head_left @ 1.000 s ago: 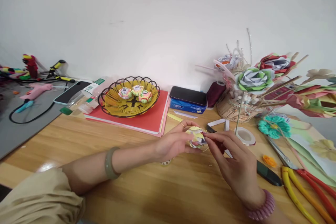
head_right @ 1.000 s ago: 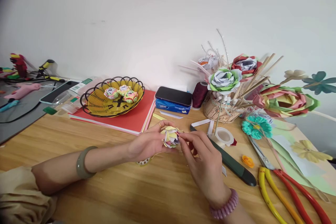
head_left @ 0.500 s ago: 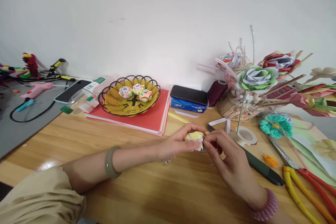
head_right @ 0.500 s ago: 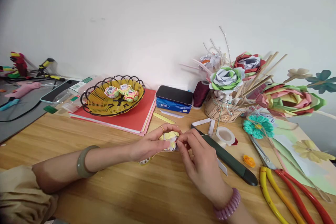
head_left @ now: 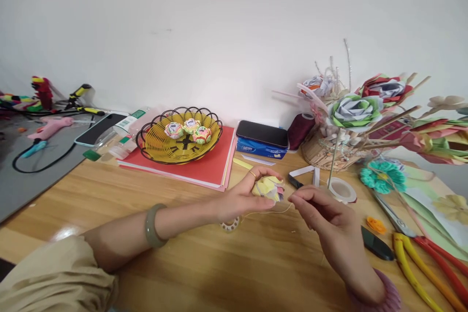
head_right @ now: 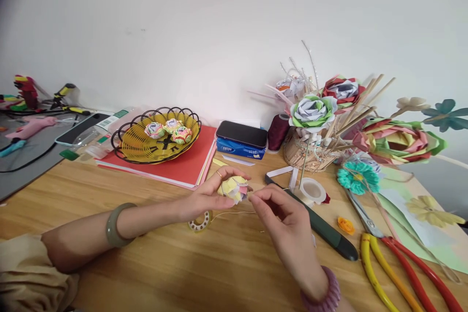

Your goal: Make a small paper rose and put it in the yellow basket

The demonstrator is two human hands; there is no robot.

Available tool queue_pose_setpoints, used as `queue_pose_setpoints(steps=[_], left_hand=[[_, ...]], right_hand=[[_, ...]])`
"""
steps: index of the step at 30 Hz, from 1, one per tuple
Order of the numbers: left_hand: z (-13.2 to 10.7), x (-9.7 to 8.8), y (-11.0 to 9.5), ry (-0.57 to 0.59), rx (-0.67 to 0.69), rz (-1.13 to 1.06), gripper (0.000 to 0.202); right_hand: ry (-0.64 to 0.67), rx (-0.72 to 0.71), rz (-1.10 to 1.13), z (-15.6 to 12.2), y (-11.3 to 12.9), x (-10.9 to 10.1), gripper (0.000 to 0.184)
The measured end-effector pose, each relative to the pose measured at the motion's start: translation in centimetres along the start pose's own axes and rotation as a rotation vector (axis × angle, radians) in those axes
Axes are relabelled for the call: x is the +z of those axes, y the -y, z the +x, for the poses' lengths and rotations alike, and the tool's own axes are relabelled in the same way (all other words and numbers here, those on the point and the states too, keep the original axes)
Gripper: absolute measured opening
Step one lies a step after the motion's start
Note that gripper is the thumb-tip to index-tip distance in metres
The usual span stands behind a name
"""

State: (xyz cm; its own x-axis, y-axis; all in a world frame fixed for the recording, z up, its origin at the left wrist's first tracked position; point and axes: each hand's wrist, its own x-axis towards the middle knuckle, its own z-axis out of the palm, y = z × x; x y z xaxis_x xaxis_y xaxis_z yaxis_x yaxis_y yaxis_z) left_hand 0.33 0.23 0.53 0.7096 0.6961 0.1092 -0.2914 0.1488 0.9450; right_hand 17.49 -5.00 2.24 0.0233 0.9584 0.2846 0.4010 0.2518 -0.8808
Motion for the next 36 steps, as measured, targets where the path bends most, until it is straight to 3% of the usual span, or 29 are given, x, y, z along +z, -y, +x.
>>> queue_pose_setpoints(steps=[3, 9, 16, 22, 36], left_hand=[[-0.1, -0.1, 0.0, 0.007, 0.090, 0.153, 0.042], [0.0, -0.3, 0.3, 0.013, 0.316, 0.501, 0.039], [0.1, -0.3, 0.7, -0.007, 0.432, 0.687, 0.038], [0.0, -0.4, 0.8, -0.024, 0.488, 0.728, 0.037], [0.1, -0.5, 1.1, -0.027, 0.526, 0.780, 0.039]], right_hand=[[0.069, 0.098, 0.080, 0.2, 0.1, 0.2, 0.016], [0.069, 0.328, 0.233, 0.3, 0.0, 0.4, 0.024], [0.108, 0.502, 0.497, 0.4, -0.2, 0.5, 0.028], [0.149, 0.542, 0.690, 0.5, -0.4, 0.5, 0.021], [0.215, 0.541, 0.722, 0.4, -0.5, 0.4, 0.018]])
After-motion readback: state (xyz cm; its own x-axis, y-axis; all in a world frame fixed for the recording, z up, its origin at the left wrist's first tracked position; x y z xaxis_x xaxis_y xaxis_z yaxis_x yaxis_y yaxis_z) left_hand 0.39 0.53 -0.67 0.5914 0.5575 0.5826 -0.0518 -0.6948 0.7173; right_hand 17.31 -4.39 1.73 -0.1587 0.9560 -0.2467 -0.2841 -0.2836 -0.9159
